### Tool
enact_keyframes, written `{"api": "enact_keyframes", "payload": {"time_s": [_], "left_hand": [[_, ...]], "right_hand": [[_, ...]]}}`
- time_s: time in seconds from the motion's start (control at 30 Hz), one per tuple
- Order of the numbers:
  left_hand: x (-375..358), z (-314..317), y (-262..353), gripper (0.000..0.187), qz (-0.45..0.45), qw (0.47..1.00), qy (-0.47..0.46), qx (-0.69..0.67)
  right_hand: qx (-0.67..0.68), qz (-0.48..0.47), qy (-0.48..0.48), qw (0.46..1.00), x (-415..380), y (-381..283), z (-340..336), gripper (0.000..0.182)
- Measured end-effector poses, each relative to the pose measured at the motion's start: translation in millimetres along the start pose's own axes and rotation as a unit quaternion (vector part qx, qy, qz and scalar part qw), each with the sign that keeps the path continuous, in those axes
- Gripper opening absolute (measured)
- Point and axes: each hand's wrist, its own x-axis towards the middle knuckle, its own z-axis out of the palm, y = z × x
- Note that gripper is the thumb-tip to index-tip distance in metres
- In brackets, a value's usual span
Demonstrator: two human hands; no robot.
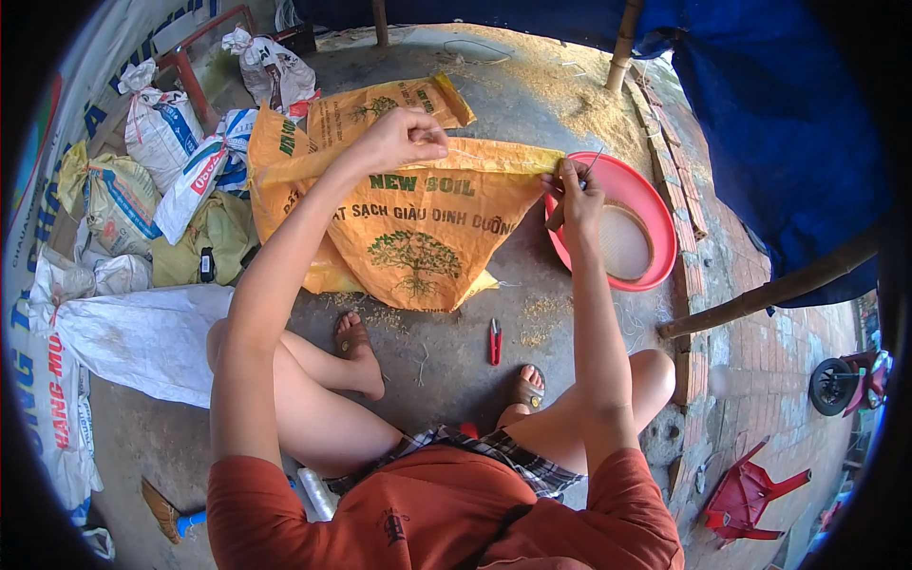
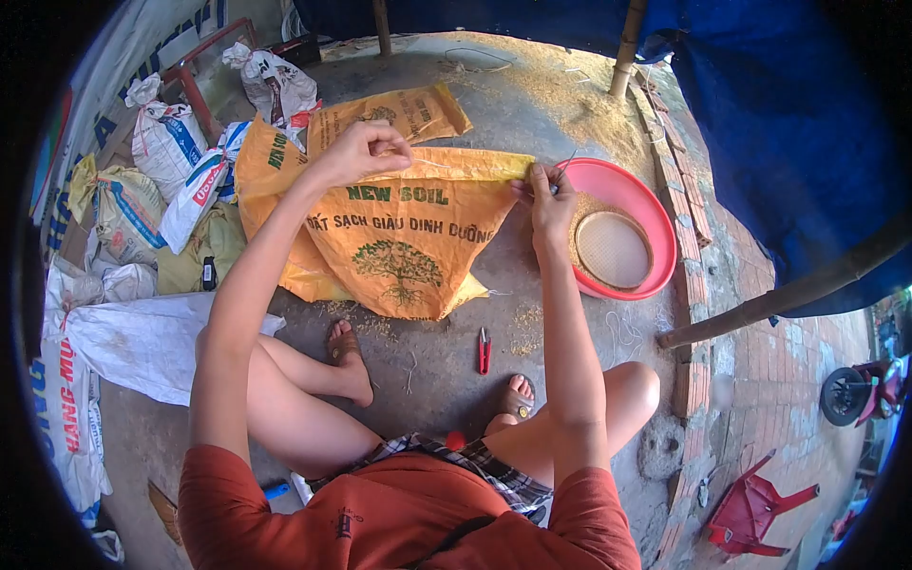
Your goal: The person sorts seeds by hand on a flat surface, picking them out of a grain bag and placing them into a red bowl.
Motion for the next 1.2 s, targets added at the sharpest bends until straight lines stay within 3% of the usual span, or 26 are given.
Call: {"api": "enact_keyframes", "payload": {"time_s": [0.03,0.1,0.17,0.3,0.53,0.67,0.73,0.8,0.87,0.9,1.03,1.13,1.2], "left_hand": [[3,0,-6,0.014,0.0,1.0,0.0,0.0],[7,-1,-15,0.016,0.023,0.984,0.063,-0.167],[8,-14,-17,0.018,0.032,0.986,0.085,-0.137],[9,-42,-11,0.02,-0.064,0.978,0.154,-0.128],[24,-69,-64,0.021,-0.121,0.946,0.179,-0.242],[13,-92,-128,0.021,-0.209,0.914,0.28,-0.205],[-4,-110,-166,0.022,-0.248,0.913,0.307,-0.099],[-21,-118,-180,0.026,-0.319,0.865,0.341,-0.186],[-31,-124,-214,0.025,-0.29,0.889,0.304,-0.184],[-34,-124,-216,0.025,-0.262,0.909,0.269,-0.182],[-43,-122,-196,0.022,-0.28,0.906,0.256,-0.188],[-47,-125,-170,0.033,-0.344,0.888,0.232,-0.199],[-47,-124,-146,0.057,-0.445,0.81,0.347,-0.156]], "right_hand": [[0.0,0.0,0.0,1.0,-1,-2,1,0.018],[0.004,0.009,0.002,1.0,-8,-9,6,0.017],[0.001,0.007,-0.004,1.0,-9,-5,6,0.016],[-0.031,0.021,-0.027,0.999,-8,2,1,0.012],[0.021,0.076,-0.036,0.996,-5,-5,0,0.009],[0.031,0.075,-0.03,0.996,-4,-2,-1,0.01],[0.029,0.075,-0.023,0.996,-4,-3,-2,0.01],[0.042,0.078,-0.03,0.996,-7,-6,1,0.011],[0.036,0.056,-0.022,0.998,-7,-2,6,0.011],[0.029,0.035,-0.018,0.999,-7,0,8,0.011],[0.032,0.044,0.011,0.998,-7,3,7,0.011],[0.035,0.032,0.012,0.999,-5,3,6,0.011],[0.043,0.052,0.016,0.998,0,2,-2,0.012]]}}
